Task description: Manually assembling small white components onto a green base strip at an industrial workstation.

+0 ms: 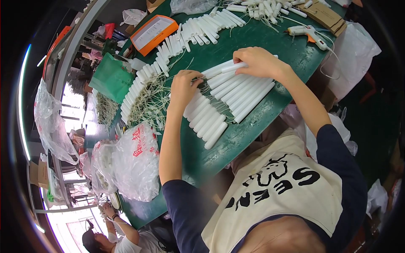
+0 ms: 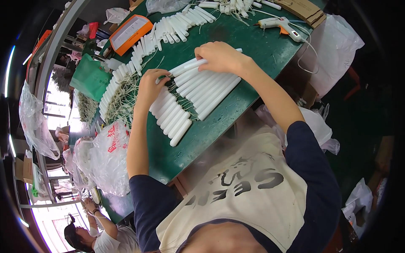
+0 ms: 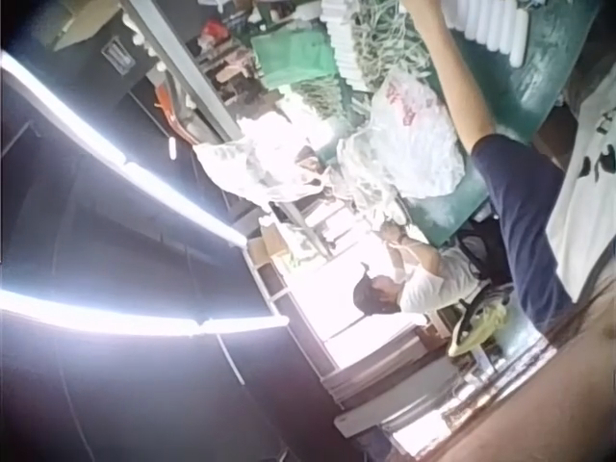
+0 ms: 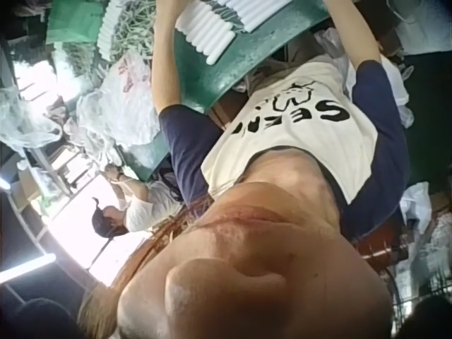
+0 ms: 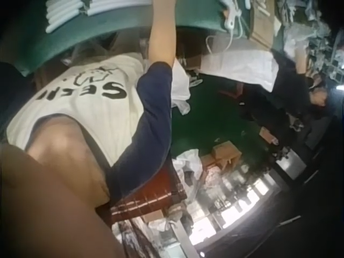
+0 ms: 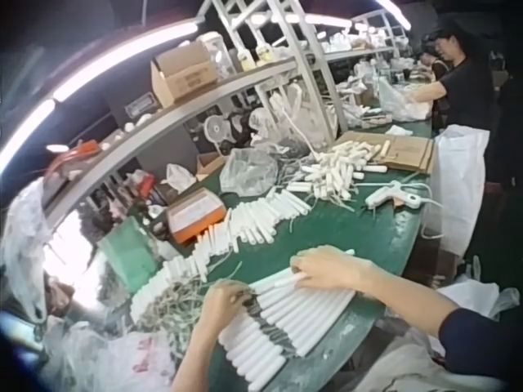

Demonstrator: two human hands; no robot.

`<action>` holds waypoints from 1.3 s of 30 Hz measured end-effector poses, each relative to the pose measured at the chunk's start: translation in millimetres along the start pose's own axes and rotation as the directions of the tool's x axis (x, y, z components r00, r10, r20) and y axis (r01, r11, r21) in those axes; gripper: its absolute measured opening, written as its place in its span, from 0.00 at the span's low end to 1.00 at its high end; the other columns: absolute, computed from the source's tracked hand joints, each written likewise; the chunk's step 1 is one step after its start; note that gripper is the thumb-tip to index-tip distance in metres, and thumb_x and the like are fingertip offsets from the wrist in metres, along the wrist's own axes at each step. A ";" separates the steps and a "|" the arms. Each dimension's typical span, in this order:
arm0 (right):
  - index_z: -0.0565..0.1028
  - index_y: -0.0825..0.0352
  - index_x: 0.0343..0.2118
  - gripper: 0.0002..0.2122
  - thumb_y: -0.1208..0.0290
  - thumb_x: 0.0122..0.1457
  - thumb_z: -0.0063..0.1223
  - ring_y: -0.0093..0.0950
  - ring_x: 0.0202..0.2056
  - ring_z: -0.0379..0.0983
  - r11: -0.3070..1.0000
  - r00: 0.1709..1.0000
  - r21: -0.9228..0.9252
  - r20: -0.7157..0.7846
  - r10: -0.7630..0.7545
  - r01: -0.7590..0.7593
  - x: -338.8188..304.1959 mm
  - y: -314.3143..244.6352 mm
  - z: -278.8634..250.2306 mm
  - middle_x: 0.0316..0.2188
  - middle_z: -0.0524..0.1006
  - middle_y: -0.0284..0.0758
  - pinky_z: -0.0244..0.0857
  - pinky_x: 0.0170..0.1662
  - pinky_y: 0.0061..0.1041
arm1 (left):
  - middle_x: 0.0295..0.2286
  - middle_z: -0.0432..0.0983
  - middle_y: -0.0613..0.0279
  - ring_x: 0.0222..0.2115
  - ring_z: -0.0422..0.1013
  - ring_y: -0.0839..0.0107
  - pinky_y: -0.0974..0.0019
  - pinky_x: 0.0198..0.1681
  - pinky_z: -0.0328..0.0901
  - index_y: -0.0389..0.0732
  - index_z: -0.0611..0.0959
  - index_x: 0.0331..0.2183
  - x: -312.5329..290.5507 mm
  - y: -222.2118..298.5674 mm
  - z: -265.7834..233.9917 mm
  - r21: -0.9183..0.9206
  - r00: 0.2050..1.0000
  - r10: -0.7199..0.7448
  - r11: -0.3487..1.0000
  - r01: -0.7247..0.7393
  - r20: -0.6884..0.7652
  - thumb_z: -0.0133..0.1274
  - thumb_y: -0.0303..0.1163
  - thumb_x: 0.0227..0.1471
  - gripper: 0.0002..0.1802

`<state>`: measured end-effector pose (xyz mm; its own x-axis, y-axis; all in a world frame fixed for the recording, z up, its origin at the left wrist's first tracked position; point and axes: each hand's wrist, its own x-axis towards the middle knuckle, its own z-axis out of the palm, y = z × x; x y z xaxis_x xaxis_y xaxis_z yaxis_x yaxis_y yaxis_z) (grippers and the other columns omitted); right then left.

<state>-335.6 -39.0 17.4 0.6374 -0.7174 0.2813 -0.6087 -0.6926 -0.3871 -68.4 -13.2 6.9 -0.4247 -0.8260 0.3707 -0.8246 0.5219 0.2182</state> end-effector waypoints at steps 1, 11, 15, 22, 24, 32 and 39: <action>0.71 0.67 0.31 0.12 0.64 0.48 0.56 0.36 0.33 0.71 1.000 1.000 -0.003 0.001 -0.002 0.002 1.3 -2.4 2.4 0.29 0.74 0.37 0.63 0.37 0.31 | 0.31 0.77 0.58 0.35 0.69 0.60 0.63 0.39 0.64 0.38 0.82 0.30 -1.2 -2.3 1.3 0.000 1.000 -0.001 1.000 0.001 -0.004 0.57 0.27 0.41 0.09; 0.72 0.66 0.30 0.11 0.65 0.46 0.57 0.36 0.34 0.72 0.996 0.994 -0.054 -0.077 -0.080 0.076 20.2 -18.8 18.1 0.31 0.73 0.36 0.65 0.37 0.33 | 0.28 0.77 0.57 0.29 0.72 0.59 0.64 0.34 0.65 0.36 0.80 0.29 0.4 -6.5 -3.0 -0.081 0.997 -0.074 0.994 0.071 -0.035 0.55 0.28 0.45 0.07; 0.71 0.64 0.32 0.11 0.66 0.46 0.57 0.35 0.33 0.72 0.987 0.990 -0.134 -0.095 -0.102 0.089 38.1 -29.4 32.1 0.30 0.74 0.34 0.65 0.35 0.32 | 0.27 0.77 0.56 0.28 0.72 0.59 0.64 0.33 0.65 0.36 0.79 0.30 -1.3 -4.8 -1.0 -0.117 0.990 -0.136 0.983 0.139 0.033 0.54 0.28 0.46 0.07; 0.70 0.66 0.29 0.11 0.69 0.44 0.59 0.38 0.30 0.74 0.983 0.978 -0.122 -0.144 -0.153 0.136 45.7 -20.6 49.3 0.25 0.75 0.37 0.67 0.31 0.34 | 0.25 0.77 0.58 0.30 0.72 0.64 0.63 0.34 0.65 0.38 0.80 0.29 -8.2 -8.5 -1.5 -0.107 0.996 -0.054 0.993 0.046 -0.069 0.57 0.30 0.42 0.08; 0.70 0.66 0.29 0.11 0.70 0.44 0.58 0.38 0.30 0.73 0.984 0.981 -0.135 -0.141 -0.134 0.115 45.4 -21.1 50.6 0.25 0.74 0.38 0.67 0.31 0.34 | 0.23 0.77 0.59 0.27 0.71 0.61 0.62 0.31 0.64 0.38 0.80 0.24 -8.9 -6.7 -2.3 -0.073 0.999 -0.026 0.997 0.024 -0.030 0.60 0.30 0.37 0.09; 0.71 0.66 0.27 0.07 0.74 0.45 0.56 0.38 0.32 0.73 0.978 0.974 -0.146 -0.148 -0.173 0.152 47.4 -16.0 50.7 0.27 0.73 0.38 0.67 0.33 0.34 | 0.25 0.76 0.59 0.26 0.71 0.65 0.64 0.31 0.64 0.37 0.81 0.26 -8.1 -11.5 -4.6 -0.021 0.999 -0.019 1.000 0.018 -0.029 0.59 0.29 0.39 0.08; 0.72 0.65 0.34 0.07 0.73 0.51 0.50 0.38 0.34 0.73 0.994 0.994 0.013 -0.035 -0.104 0.105 52.2 -22.1 46.5 0.31 0.75 0.40 0.66 0.34 0.35 | 0.26 0.75 0.58 0.29 0.73 0.70 0.69 0.34 0.65 0.37 0.80 0.31 -10.7 -17.4 3.1 -0.289 0.951 -0.232 0.942 0.168 -0.203 0.56 0.23 0.42 0.08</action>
<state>-266.9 -57.6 -0.2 0.6807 -0.6433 0.3503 -0.5323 -0.7630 -0.3669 -50.7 -14.1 -3.6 -0.1367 -0.8633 0.4857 -0.7405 0.4148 0.5288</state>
